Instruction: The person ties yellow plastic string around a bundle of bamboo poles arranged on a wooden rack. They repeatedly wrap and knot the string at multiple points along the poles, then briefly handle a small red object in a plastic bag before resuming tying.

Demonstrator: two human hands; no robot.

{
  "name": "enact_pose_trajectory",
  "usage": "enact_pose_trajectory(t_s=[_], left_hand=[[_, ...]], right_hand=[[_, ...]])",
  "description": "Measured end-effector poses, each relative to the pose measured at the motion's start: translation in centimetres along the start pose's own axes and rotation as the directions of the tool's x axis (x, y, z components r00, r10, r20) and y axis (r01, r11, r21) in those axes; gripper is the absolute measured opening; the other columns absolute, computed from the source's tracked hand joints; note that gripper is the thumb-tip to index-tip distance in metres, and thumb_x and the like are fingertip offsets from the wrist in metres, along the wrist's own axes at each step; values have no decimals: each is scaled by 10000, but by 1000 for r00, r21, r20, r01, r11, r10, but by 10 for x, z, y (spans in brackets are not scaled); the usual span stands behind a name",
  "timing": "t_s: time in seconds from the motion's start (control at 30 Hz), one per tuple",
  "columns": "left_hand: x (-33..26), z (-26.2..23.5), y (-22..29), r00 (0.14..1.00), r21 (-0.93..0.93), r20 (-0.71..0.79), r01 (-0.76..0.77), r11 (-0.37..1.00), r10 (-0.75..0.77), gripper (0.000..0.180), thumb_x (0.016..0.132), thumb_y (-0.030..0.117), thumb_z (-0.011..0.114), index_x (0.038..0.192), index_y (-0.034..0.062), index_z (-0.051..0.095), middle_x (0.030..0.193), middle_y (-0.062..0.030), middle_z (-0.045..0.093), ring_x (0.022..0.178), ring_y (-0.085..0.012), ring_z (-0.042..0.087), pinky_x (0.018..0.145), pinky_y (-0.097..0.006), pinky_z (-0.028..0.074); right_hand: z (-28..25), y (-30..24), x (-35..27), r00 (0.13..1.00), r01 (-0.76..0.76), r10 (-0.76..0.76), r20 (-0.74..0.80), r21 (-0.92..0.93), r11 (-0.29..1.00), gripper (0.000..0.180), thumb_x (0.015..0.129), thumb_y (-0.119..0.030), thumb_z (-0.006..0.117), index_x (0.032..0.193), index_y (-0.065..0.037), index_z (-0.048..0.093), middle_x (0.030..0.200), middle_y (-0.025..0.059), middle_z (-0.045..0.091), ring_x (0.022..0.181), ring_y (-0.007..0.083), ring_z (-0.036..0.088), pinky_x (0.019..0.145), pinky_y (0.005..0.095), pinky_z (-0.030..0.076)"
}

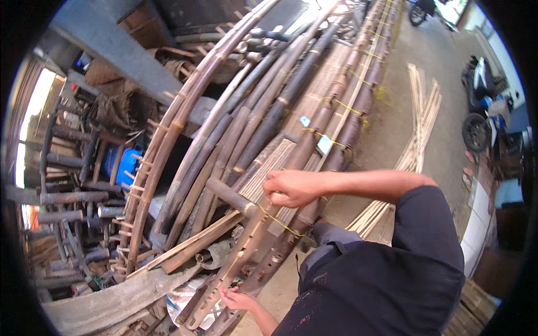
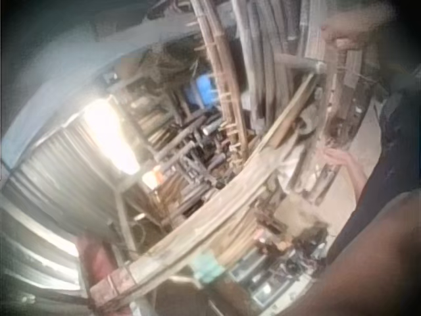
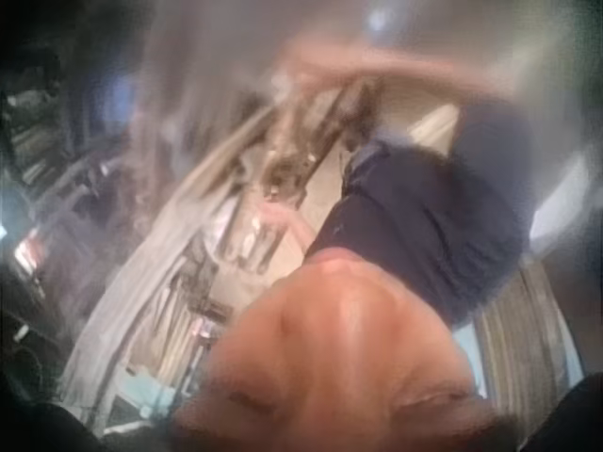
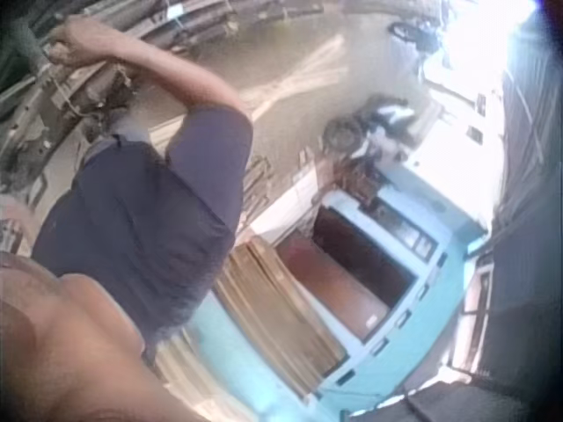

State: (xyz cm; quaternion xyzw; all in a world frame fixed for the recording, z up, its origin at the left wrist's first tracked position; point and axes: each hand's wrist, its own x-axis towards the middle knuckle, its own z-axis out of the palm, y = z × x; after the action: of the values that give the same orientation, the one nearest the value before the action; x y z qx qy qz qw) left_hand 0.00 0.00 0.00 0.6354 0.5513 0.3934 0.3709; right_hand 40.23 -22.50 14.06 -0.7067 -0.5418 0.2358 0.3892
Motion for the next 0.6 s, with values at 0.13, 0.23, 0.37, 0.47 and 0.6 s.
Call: enact_pose_trajectory(t_s=[0.13, 0.23, 0.37, 0.47, 0.6], left_hand=[[-25, 4, 112, 967, -210, -6, -251, 945, 256, 300, 1006, 133, 482, 1197, -81, 572, 814, -101, 584, 715, -166, 520, 775, -298, 490], [-50, 36, 171, 872, -372, 66, -430, 822, 486, 250, 1003, 116, 476, 1126, -75, 581, 826, -100, 592, 734, -169, 540, 772, -311, 498], [-152, 88, 256, 616, -548, 595, -159, 821, 516, 173, 977, 62, 501, 1076, -41, 598, 878, -106, 638, 801, -175, 612, 809, -308, 510], [-230, 138, 265, 208, -406, 899, 72, 911, 385, 179, 978, 70, 523, 1092, -23, 626, 938, -86, 661, 880, -148, 631, 839, -289, 508], [-328, 194, 263, -163, -132, 968, 317, 939, 191, 224, 980, 104, 583, 1170, -8, 624, 1066, -58, 664, 960, -108, 613, 891, -272, 487]], right_hand=[[39, -56, -134, 957, -230, 263, -126, 228, 946, 193, 936, -190, 520, 954, -1, 559, 865, 189, 599, 845, 342, 607, 783, 432, 484], [57, -80, -190, 897, -299, 393, -203, 379, 876, 220, 982, -234, 531, 1010, -20, 569, 888, 127, 654, 857, 233, 648, 776, 361, 509], [54, -100, -236, 835, -277, 448, -320, 460, 844, 208, 951, -222, 549, 1019, -30, 594, 868, 149, 656, 823, 275, 660, 758, 392, 511], [37, -96, -274, 722, -276, 469, -509, 410, 870, 184, 933, -193, 606, 1003, -24, 610, 870, 173, 665, 800, 308, 677, 721, 396, 522], [5, -63, -346, 530, -255, 479, -700, 407, 877, 161, 920, -148, 619, 1003, -10, 624, 868, 155, 671, 796, 257, 673, 725, 358, 523]])
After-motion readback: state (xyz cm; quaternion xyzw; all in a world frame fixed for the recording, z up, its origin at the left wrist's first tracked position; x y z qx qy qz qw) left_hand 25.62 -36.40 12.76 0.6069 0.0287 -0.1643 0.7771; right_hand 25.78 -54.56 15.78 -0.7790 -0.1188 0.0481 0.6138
